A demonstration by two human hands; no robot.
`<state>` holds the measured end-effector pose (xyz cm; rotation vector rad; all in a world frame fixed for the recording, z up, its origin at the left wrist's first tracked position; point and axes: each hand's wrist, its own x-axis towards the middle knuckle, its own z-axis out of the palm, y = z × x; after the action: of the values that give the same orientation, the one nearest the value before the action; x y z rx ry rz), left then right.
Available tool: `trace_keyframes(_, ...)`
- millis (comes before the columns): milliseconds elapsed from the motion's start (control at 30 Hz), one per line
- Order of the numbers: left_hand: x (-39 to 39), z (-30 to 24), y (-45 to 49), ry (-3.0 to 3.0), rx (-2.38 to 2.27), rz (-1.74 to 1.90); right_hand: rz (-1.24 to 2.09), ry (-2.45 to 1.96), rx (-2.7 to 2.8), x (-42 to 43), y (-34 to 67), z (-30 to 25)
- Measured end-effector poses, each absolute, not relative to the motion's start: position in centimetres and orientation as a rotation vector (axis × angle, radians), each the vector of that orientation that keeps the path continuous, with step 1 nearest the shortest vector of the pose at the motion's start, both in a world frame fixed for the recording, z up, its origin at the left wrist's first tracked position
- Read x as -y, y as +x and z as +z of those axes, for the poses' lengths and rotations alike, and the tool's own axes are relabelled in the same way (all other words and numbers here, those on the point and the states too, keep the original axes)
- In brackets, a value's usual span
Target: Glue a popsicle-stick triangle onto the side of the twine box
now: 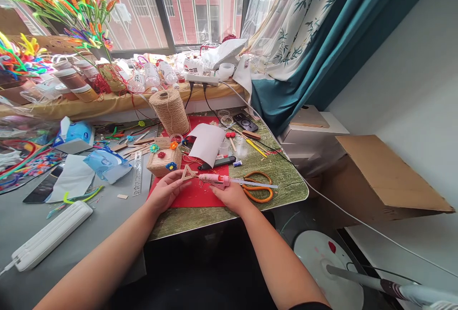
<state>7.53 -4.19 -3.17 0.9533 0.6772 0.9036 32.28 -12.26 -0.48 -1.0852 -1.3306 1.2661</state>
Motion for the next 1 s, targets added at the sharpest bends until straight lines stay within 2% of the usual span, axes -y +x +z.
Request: trace_keyframes(1000,4.2,-3.2,7.5,0.952,-0.692,0.911,1.293,-1.123,1.265,12.4,32.3,-1.3)
